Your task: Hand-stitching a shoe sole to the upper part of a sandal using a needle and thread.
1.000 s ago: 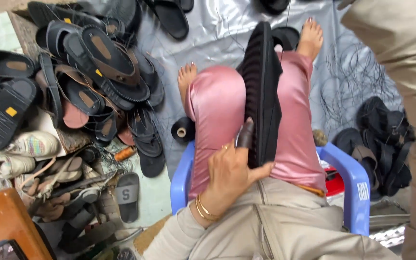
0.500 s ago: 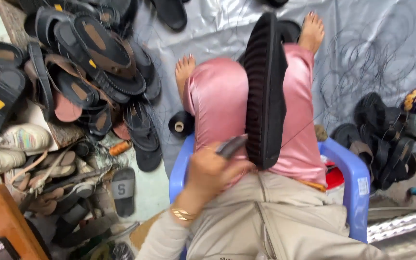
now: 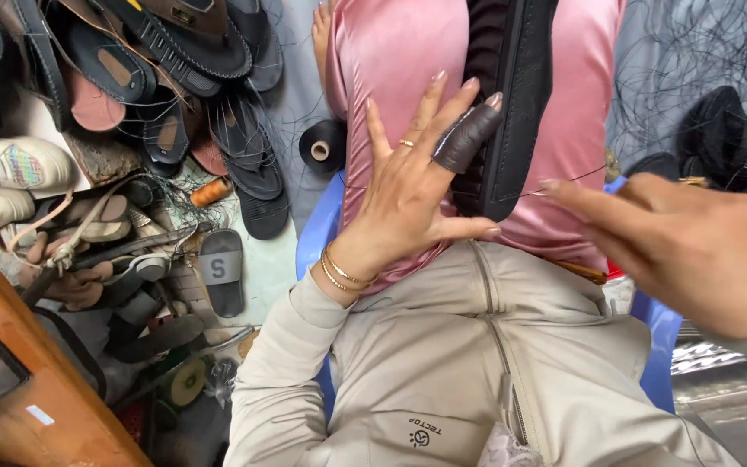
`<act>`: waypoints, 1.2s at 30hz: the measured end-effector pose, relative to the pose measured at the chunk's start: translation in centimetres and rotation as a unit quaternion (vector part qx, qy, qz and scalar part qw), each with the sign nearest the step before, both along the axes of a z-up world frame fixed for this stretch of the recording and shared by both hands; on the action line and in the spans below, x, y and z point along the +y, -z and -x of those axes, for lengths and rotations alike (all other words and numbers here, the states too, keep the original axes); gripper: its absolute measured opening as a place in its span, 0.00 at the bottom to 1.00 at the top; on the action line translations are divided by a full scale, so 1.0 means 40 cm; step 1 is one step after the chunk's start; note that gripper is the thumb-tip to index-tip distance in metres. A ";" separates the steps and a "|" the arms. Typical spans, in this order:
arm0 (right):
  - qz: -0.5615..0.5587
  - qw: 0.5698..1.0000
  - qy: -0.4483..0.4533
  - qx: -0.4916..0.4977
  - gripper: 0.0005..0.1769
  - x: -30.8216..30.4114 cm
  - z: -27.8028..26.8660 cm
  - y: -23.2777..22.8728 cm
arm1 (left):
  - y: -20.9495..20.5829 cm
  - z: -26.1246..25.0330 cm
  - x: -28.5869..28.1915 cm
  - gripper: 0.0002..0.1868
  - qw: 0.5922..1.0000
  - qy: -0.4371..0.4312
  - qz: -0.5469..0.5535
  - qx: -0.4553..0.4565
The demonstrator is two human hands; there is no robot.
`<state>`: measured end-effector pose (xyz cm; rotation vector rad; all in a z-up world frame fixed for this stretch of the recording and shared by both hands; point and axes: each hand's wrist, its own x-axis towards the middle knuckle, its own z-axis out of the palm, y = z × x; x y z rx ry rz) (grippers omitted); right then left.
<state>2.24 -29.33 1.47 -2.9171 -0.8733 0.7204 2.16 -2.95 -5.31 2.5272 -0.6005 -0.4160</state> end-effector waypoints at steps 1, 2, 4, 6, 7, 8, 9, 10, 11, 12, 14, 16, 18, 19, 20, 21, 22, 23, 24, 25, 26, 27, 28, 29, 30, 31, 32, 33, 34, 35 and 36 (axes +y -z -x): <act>-0.013 0.999 -0.029 -0.039 0.24 0.012 0.002 0.003 | 0.002 0.000 0.000 0.66 1.000 0.003 -0.009 0.003; -0.027 0.995 -0.057 -0.079 0.22 0.025 0.003 0.006 | 0.004 -0.001 0.000 0.66 1.000 0.006 -0.018 0.005; -0.010 0.994 -0.072 -0.077 0.23 0.025 0.000 0.017 | 0.007 0.003 -0.006 0.67 1.000 -0.002 -0.017 0.002; 0.006 0.993 -0.089 -0.080 0.23 0.027 -0.008 0.027 | 0.008 -0.001 -0.007 0.67 1.000 -0.012 -0.018 -0.004; 0.011 0.993 -0.092 -0.077 0.23 0.027 -0.008 0.030 | 0.006 0.000 -0.007 0.67 1.000 -0.009 -0.028 -0.006; 0.016 0.993 -0.095 -0.075 0.22 0.027 -0.009 0.034 | 0.006 0.000 -0.007 0.67 0.999 -0.005 -0.038 -0.008; 0.016 0.993 -0.097 -0.072 0.22 0.029 -0.010 0.033 | 0.005 -0.001 -0.007 0.67 0.999 -0.007 -0.038 -0.005; 0.009 0.993 -0.094 -0.065 0.22 0.030 -0.011 0.033 | 0.004 -0.003 -0.007 0.65 0.999 -0.005 -0.040 -0.005; 0.003 0.994 -0.088 -0.059 0.22 0.031 -0.010 0.031 | 0.003 -0.004 -0.008 0.64 0.999 -0.001 -0.042 -0.005; 0.004 0.994 -0.088 -0.056 0.22 0.034 -0.013 0.030 | 0.003 -0.005 -0.005 0.64 0.999 -0.001 -0.041 -0.002; 0.012 0.995 -0.093 -0.041 0.22 0.038 -0.017 0.026 | 0.001 -0.009 -0.003 0.63 0.999 0.015 -0.045 -0.001; 0.038 0.992 -0.100 -0.073 0.23 0.038 -0.005 0.022 | -0.009 -0.019 0.003 0.63 0.997 0.042 -0.069 -0.005; 0.063 0.987 -0.108 -0.103 0.24 0.049 0.009 0.006 | -0.014 -0.021 -0.001 0.64 0.993 0.067 -0.094 -0.006; 0.125 0.973 -0.133 -0.141 0.25 0.063 0.014 -0.007 | -0.014 -0.022 -0.005 0.63 0.992 0.068 -0.106 -0.024; 0.185 0.953 -0.158 -0.179 0.25 0.078 0.018 -0.020 | -0.014 -0.023 -0.007 0.63 0.990 0.068 -0.117 -0.041; 0.184 0.953 -0.160 -0.179 0.25 0.076 0.014 -0.012 | -0.012 -0.024 -0.010 0.63 0.990 0.065 -0.118 -0.040; 0.169 0.959 -0.163 -0.158 0.27 0.075 0.011 -0.004 | -0.010 -0.025 -0.012 0.63 0.989 0.065 -0.126 -0.049; 0.155 0.965 -0.165 -0.135 0.29 0.076 0.011 0.003 | -0.008 -0.024 -0.013 0.63 0.987 0.064 -0.133 -0.056; 0.155 0.964 -0.168 -0.134 0.29 0.067 0.005 0.024 | -0.005 -0.021 -0.009 0.63 0.988 0.062 -0.132 -0.054; 0.079 0.983 -0.146 -0.082 0.24 0.056 -0.008 0.047 | 0.000 -0.023 -0.008 0.63 0.989 0.062 -0.122 -0.054; 0.002 0.992 -0.123 -0.028 0.18 0.044 -0.022 0.068 | 0.004 -0.025 -0.006 0.63 0.990 0.062 -0.112 -0.054; 0.002 0.991 -0.130 -0.030 0.18 0.037 -0.024 0.084 | 0.000 -0.026 -0.002 0.63 0.991 0.055 -0.113 -0.055; -0.055 0.990 -0.125 -0.020 0.17 0.028 -0.025 0.101 | -0.003 -0.027 0.000 0.63 0.991 0.057 -0.108 -0.051; -0.111 0.987 -0.116 -0.008 0.15 0.017 -0.019 0.117 | -0.006 -0.025 0.001 0.63 0.992 0.063 -0.101 -0.045; -0.111 0.987 -0.118 -0.007 0.15 0.014 -0.021 0.130 | -0.004 -0.028 0.002 0.63 0.992 0.060 -0.101 -0.044; -0.129 0.984 -0.120 -0.019 0.14 0.010 -0.017 0.140 | -0.002 -0.029 0.001 0.64 0.993 0.061 -0.096 -0.039; -0.147 0.981 -0.122 -0.031 0.13 0.005 -0.013 0.151 | 0.000 -0.029 0.000 0.65 0.993 0.063 -0.091 -0.034; -0.146 0.981 -0.122 -0.029 0.13 0.001 -0.006 0.164 | -0.001 -0.028 -0.002 0.65 0.993 0.063 -0.090 -0.032; -0.154 0.980 -0.121 -0.035 0.13 -0.003 0.001 0.175 | -0.003 -0.027 -0.003 0.64 0.993 0.064 -0.095 -0.035; -0.163 0.978 -0.122 -0.044 0.13 -0.004 0.001 0.188 | -0.005 -0.032 -0.002 0.64 0.992 0.063 -0.101 -0.042; -0.163 0.978 -0.124 -0.046 0.13 0.000 -0.001 0.192 | -0.006 -0.033 -0.001 0.64 0.992 0.061 -0.101 -0.044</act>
